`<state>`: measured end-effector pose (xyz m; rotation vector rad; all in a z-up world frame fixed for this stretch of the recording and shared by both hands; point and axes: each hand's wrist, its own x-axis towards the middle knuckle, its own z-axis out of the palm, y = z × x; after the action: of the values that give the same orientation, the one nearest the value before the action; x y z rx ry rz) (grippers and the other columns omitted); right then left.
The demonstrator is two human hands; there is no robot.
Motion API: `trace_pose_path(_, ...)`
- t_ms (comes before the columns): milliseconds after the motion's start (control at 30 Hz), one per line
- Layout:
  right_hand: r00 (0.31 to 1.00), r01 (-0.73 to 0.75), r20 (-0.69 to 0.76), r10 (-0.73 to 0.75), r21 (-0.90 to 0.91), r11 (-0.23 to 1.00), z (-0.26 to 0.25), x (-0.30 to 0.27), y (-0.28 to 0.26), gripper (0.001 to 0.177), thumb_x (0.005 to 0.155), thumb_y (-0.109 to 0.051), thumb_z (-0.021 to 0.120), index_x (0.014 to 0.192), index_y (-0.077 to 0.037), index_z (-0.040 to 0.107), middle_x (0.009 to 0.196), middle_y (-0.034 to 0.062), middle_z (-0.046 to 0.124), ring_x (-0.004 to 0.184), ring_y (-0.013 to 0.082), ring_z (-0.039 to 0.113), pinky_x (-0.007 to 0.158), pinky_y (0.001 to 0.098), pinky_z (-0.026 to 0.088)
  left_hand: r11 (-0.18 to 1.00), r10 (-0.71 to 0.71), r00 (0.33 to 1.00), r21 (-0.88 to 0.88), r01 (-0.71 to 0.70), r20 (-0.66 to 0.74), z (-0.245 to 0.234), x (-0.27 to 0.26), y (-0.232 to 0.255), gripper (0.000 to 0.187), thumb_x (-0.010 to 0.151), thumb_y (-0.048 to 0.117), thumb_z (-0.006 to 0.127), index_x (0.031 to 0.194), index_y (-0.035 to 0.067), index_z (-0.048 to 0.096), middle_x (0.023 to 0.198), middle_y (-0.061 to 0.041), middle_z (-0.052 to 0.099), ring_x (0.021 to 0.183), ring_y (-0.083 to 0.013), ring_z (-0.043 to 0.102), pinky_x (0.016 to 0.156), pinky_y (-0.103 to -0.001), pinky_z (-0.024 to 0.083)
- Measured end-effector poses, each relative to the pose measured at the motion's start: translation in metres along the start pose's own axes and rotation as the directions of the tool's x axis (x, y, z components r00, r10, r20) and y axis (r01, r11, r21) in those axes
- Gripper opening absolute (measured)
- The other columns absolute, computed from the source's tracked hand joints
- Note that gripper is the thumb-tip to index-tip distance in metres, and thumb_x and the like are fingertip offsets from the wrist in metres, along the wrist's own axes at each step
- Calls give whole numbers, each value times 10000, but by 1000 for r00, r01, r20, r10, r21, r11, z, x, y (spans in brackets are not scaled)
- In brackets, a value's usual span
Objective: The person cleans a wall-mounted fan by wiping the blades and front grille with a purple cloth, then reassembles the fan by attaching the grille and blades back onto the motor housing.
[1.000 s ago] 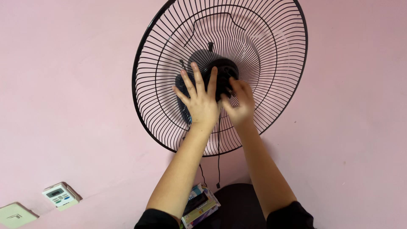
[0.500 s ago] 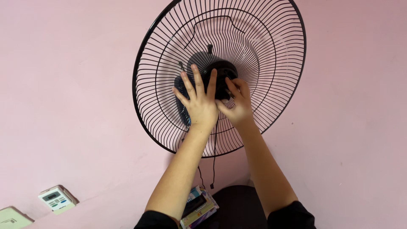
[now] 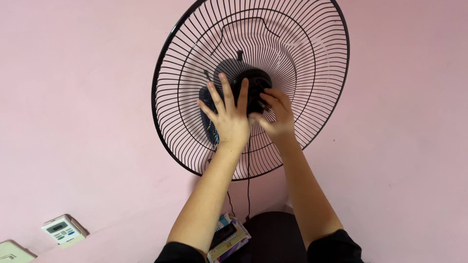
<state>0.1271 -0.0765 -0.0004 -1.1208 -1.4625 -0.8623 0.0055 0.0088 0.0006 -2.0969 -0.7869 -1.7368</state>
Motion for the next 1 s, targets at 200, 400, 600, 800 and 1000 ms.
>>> trace_pose_path(200,993,103,56,-101,-43,994,-2,4,-10,764,732,-182,935,1362,68,583,1362,159,551,1246,314,580,1040,377,555,1000,6,998,-31,-7,-57,9,-3,-4,671,906,254,704,1551,240,522,1718,-196,107,1581,-477,30,1141,-845,55)
trace_pose_path(400,999,45,-9,-45,-38,998,12,3,3,738,738,-55,879,1391,79,563,1304,166,522,1183,300,571,961,335,598,1000,6,996,-20,-8,-88,9,-3,-4,615,945,253,667,1546,252,539,1719,-190,151,1590,-465,66,1164,-827,74)
trace_pose_path(600,991,96,-76,-108,-140,985,22,0,0,732,706,-74,892,1363,44,593,1310,139,548,1193,309,560,987,406,552,1000,-1,995,-17,-1,-103,10,-2,-3,590,949,238,654,1530,250,552,1715,-194,167,1592,-459,72,1162,-830,95)
trace_pose_path(800,993,0,-119,-9,-73,997,20,-8,-2,703,748,-184,930,1317,58,596,1249,161,573,1066,265,630,868,325,589,1000,3,998,4,-3,-65,7,0,-4,820,763,293,814,1535,262,541,1703,-198,166,1577,-470,77,1154,-841,112)
trace_pose_path(1000,986,-140,-88,141,15,990,15,-30,5,241,951,52,730,1174,-22,681,1173,101,680,982,187,713,803,271,617,998,11,1000,-58,-12,-20,-2,1,-2,1029,646,607,829,1553,241,506,1683,-233,162,1551,-490,75,1112,-875,132)
